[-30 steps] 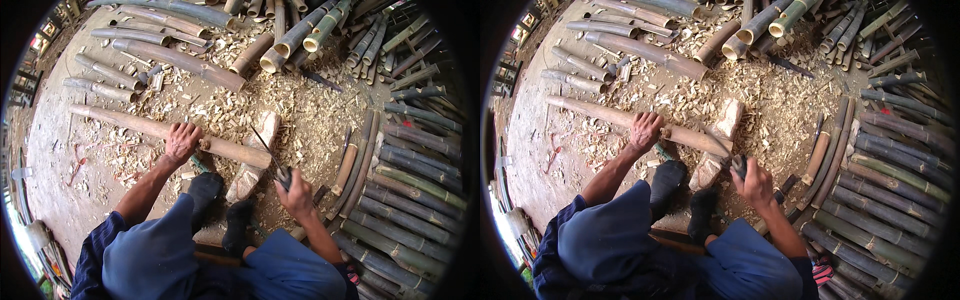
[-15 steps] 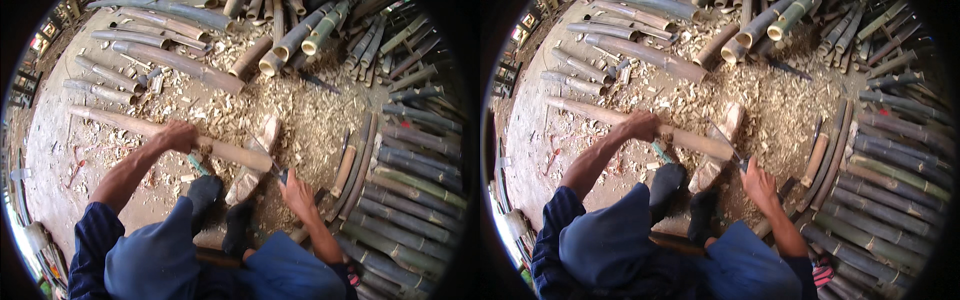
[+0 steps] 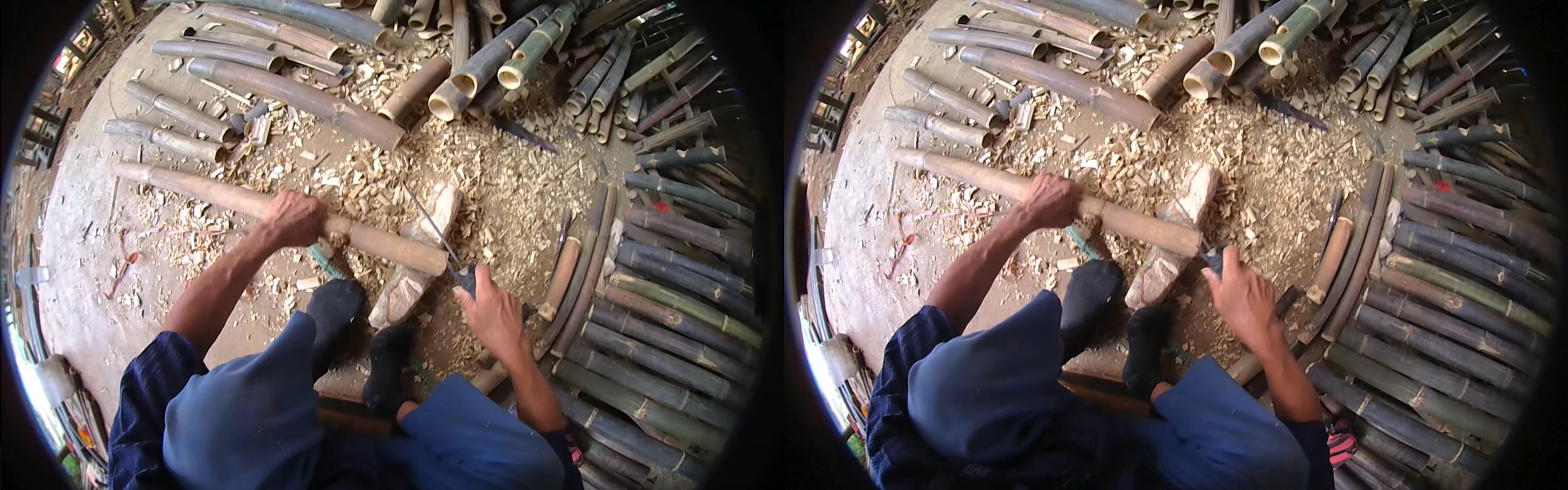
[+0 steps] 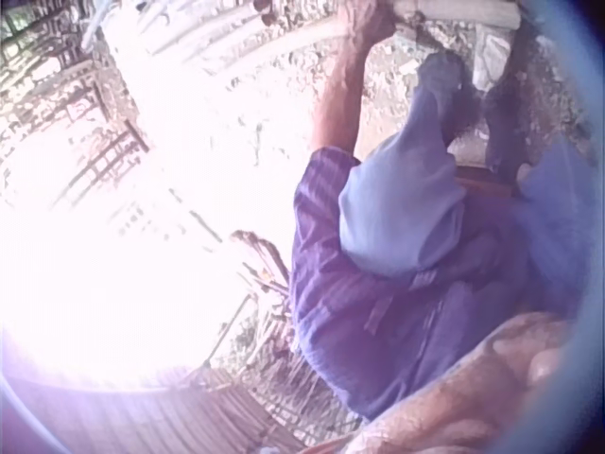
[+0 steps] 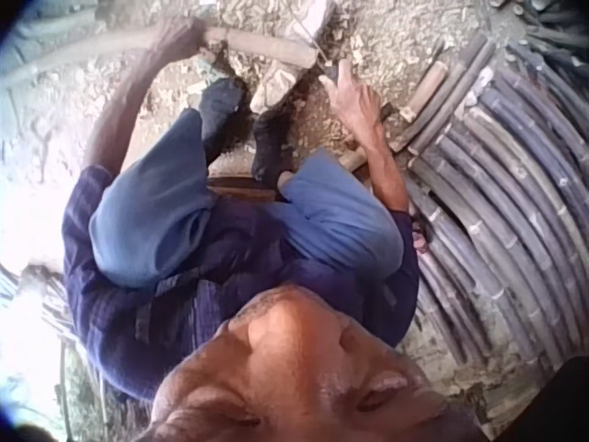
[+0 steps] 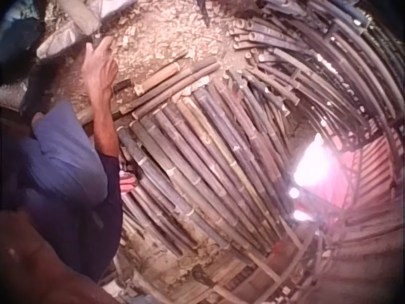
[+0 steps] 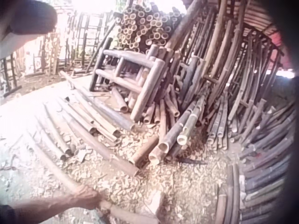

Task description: The person saws through a bamboo pole using a hand saw and then uses a knife to scrape and clean the surface of the bamboo piece.

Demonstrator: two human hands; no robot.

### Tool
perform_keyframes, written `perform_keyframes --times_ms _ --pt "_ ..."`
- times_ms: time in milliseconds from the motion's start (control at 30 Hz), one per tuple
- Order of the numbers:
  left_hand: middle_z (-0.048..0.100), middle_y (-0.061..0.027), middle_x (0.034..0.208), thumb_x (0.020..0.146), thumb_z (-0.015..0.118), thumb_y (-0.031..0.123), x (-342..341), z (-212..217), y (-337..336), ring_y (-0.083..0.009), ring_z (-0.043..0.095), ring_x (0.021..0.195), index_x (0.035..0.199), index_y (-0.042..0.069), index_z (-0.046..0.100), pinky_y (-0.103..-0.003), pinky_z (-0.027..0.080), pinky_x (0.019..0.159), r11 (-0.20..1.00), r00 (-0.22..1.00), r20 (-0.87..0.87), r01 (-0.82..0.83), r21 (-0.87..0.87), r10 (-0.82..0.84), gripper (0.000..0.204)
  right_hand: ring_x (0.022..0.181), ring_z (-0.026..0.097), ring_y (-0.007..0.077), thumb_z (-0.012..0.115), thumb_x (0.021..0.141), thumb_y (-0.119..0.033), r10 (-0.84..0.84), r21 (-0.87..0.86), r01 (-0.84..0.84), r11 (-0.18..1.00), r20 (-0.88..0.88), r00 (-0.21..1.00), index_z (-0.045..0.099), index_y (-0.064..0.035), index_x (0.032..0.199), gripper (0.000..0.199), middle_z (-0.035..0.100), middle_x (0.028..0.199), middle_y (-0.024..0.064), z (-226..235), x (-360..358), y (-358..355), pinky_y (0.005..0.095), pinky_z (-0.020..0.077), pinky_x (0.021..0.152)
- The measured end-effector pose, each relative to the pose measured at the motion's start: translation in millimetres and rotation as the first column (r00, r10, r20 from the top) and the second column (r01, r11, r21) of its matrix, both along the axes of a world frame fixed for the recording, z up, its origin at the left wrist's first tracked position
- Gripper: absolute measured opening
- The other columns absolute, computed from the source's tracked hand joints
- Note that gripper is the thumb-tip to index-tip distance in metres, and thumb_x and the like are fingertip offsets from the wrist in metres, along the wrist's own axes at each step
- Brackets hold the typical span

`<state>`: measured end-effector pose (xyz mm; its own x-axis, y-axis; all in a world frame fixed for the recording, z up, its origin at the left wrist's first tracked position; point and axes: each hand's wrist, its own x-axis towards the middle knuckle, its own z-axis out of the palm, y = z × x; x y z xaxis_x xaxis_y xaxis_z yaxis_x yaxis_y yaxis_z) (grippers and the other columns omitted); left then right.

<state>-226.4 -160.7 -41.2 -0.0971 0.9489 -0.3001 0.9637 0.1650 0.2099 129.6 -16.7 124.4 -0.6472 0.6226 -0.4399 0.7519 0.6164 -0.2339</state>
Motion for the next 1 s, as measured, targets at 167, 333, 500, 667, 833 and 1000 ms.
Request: perform_keyframes --times_ms 167,333,500,667,833,1000 --pt "0.066 -0.0104 0.087 0.071 0.072 0.015 10.9 1.7 -5.9 -0.0287 0.066 0.09 0.087 0.008 0.06 -0.046 0.048 0.085 0.958 0.998 0.035 -0.066 0.279 0.058 0.022 0.063 0.07 0.0374 0.063 0.102 -0.027 0.154 0.177 -0.1 0.979 -0.323 0.934 0.047 0.0026 0.116 0.037 0.067 0.073 0.0229 -5.4 11.9 -9.4 0.0466 0.0542 0.054" --pt "0.064 -0.0128 0.09 0.072 0.071 0.012 6.7 -3.3 0.2 -0.0318 0.065 0.09 0.091 0.006 0.059 -0.047 0.047 0.083 0.922 0.997 -0.003 -0.066 0.383 0.072 0.024 0.065 0.071 0.0394 0.063 0.102 -0.028 0.044 0.048 -0.046 0.998 0.033 0.998 0.048 0.0019 0.113 0.036 0.068 0.074 0.0247 -35.7 20.4 21.4 0.0478 0.0549 0.055" --pt "0.062 -0.0131 0.09 0.072 0.069 0.01 17.7 -14.3 -24.6 -0.0322 0.062 0.09 0.099 0.005 0.061 -0.048 0.046 0.084 0.836 0.993 -0.051 -0.064 0.545 0.11 0.029 0.064 0.069 0.0408 0.064 0.101 -0.027 0.12 0.107 -0.082 0.991 -0.425 0.897 0.048 0.0014 0.111 0.034 0.067 0.074 0.0229 21.6 -6.8 -12.9 0.0472 0.0536 0.055" --pt "0.061 -0.0114 0.091 0.07 0.073 0.011 27.5 -11.6 -13.5 -0.0312 0.062 0.096 0.109 0.007 0.061 -0.047 0.045 0.088 0.844 0.995 -0.047 -0.047 0.535 0.085 0.041 0.067 0.071 0.0407 0.062 0.102 -0.029 -0.063 0.029 0.06 0.998 0.128 0.99 0.048 0.0015 0.111 0.034 0.068 0.074 0.0258 -56.5 46.1 13.4 0.0457 0.0559 0.057" --pt "0.066 -0.0108 0.091 0.067 0.079 0.013 8.4 23.9 -5.5 -0.0294 0.064 0.091 0.11 0.01 0.061 -0.045 0.046 0.088 0.998 0.989 0.14 -0.053 0.044 0.046 0.047 0.072 0.071 0.0445 0.064 0.101 -0.028 0.013 0.005 -0.013 1.0 -0.118 0.993 0.049 -0.0002 0.111 0.033 0.069 0.08 0.0275 11.0 2.2 -0.2 0.0492 0.0557 0.061" --pt "0.069 -0.0129 0.091 0.071 0.074 0.016 7.0 29.3 17.8 -0.0265 0.066 0.088 0.094 0.009 0.062 -0.046 0.047 0.086 0.993 0.989 0.133 -0.059 -0.099 0.072 0.027 0.066 0.07 0.0425 0.067 0.099 -0.023 0.016 0.035 -0.006 0.999 -0.294 0.956 0.048 -0.0008 0.109 0.03 0.068 0.078 0.0244 -21.4 24.5 -2.0 0.0497 0.0554 0.057"
